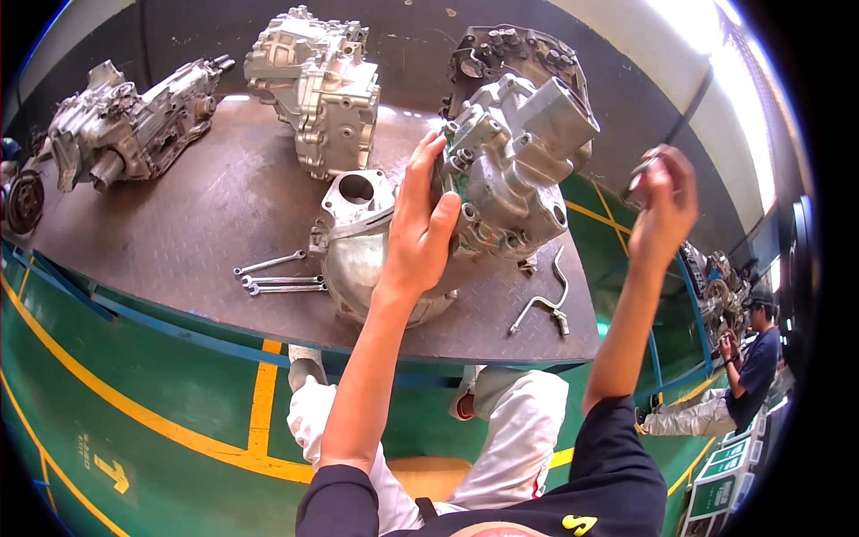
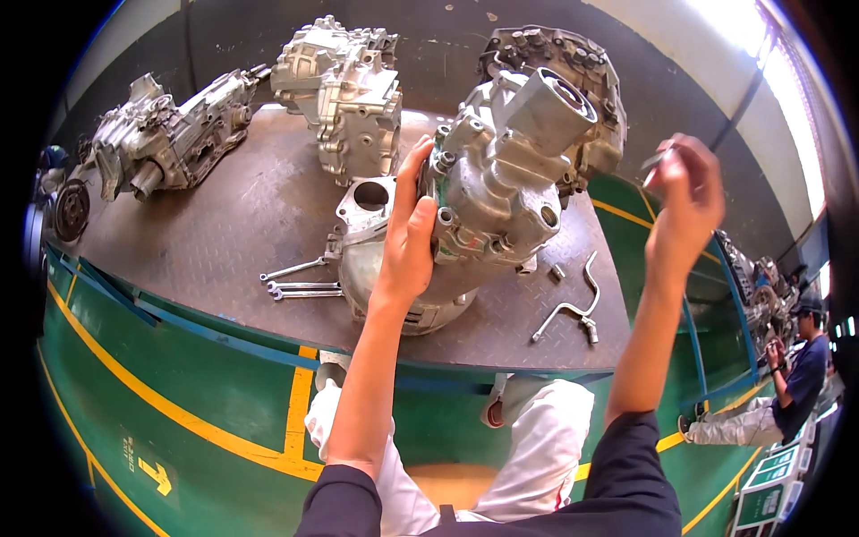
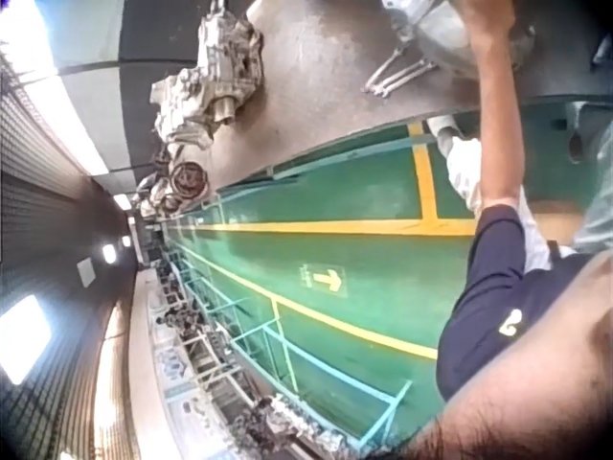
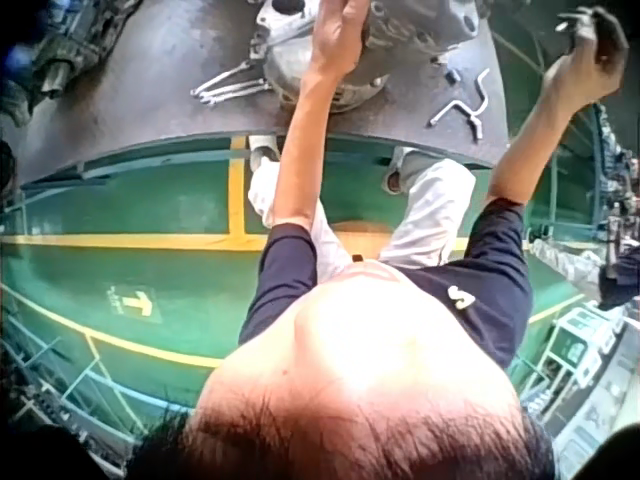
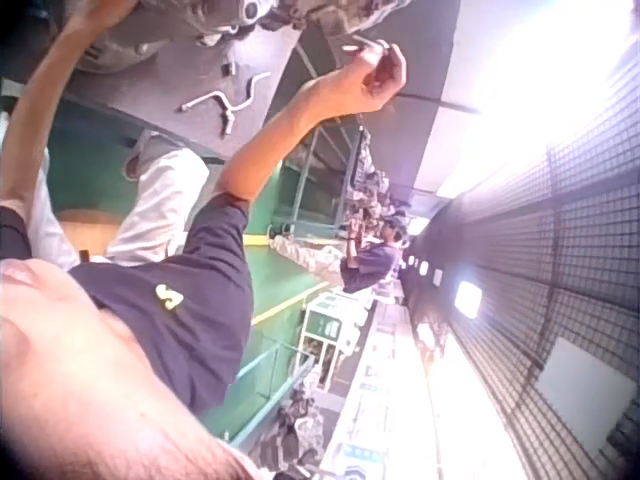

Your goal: The person assembles a transmission casing by placing the housing onto the gearbox assembly, aligning the components, and inserting bolts into the casing by hand.

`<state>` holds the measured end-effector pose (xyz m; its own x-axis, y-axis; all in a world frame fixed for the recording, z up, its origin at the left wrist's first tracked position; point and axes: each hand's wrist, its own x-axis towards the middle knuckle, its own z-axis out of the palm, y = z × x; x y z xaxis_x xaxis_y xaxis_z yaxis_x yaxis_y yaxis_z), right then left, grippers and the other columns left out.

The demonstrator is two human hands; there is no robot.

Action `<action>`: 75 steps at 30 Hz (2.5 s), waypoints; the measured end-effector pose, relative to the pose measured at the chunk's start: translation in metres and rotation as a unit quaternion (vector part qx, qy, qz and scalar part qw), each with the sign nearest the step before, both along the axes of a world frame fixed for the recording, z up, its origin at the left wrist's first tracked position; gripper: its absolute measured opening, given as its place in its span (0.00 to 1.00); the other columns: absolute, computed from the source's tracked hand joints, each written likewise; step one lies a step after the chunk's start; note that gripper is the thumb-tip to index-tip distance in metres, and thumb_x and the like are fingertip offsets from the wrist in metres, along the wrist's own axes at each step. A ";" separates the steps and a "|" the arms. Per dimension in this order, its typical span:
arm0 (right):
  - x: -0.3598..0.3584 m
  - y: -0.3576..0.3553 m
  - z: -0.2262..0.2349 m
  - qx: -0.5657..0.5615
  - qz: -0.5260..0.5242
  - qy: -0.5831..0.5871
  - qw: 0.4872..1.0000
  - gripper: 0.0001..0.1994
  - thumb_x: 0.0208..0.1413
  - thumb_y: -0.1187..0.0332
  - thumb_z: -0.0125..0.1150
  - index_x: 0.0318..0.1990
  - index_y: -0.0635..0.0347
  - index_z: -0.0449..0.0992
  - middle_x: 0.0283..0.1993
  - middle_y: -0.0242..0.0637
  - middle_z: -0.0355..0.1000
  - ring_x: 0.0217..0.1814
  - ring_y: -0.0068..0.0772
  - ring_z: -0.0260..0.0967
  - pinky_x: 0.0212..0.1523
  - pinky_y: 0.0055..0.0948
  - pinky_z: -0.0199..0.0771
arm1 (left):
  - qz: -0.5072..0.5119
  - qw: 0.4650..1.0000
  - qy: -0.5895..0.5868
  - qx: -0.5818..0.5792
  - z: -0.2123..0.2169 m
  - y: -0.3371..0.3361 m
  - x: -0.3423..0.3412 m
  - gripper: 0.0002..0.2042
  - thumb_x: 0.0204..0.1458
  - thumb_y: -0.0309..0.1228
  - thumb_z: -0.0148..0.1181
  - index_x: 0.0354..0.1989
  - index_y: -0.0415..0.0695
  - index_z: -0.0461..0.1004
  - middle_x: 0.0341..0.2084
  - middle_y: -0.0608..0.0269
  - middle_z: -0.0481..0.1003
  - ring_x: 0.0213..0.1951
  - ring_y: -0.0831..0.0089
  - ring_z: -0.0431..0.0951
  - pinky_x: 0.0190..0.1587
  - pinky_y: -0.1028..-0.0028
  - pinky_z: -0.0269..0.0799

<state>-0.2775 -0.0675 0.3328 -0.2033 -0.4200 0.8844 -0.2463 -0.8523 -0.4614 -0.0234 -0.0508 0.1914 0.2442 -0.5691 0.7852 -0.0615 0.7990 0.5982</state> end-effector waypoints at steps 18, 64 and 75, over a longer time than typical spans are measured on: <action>0.170 -0.019 0.090 0.045 -0.043 0.734 0.677 0.10 0.47 0.67 0.70 0.31 0.65 0.78 0.27 0.43 0.76 0.32 0.43 0.75 0.36 0.37 0.72 | -0.046 0.998 0.038 0.025 -0.003 0.003 -0.001 0.29 0.62 0.37 0.49 0.70 0.41 0.53 0.65 0.45 0.60 0.67 0.54 0.59 0.68 0.61 0.51; 0.189 -0.014 0.062 0.032 -0.143 0.729 0.668 0.11 0.46 0.75 0.65 0.39 0.64 0.82 0.41 0.49 0.79 0.44 0.46 0.80 0.43 0.40 0.80 | -0.070 0.995 0.055 0.040 -0.006 0.011 -0.001 0.27 0.65 0.38 0.39 0.69 0.37 0.54 0.67 0.51 0.57 0.70 0.61 0.54 0.71 0.66 0.43; 0.101 0.037 0.039 -0.311 -0.087 0.463 0.826 0.08 0.45 0.74 0.63 0.35 0.61 0.76 0.38 0.40 0.75 0.42 0.41 0.74 0.41 0.40 0.73 | -0.064 0.996 0.047 0.051 -0.003 0.012 0.002 0.27 0.62 0.32 0.43 0.69 0.35 0.54 0.66 0.50 0.59 0.68 0.61 0.57 0.71 0.65 0.46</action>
<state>-0.1762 -0.0306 0.3721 0.6707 0.1385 0.7287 -0.3914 -0.7684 0.5064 -0.0210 -0.0389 0.1887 0.2334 -0.6755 0.6994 0.0968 0.7318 0.6746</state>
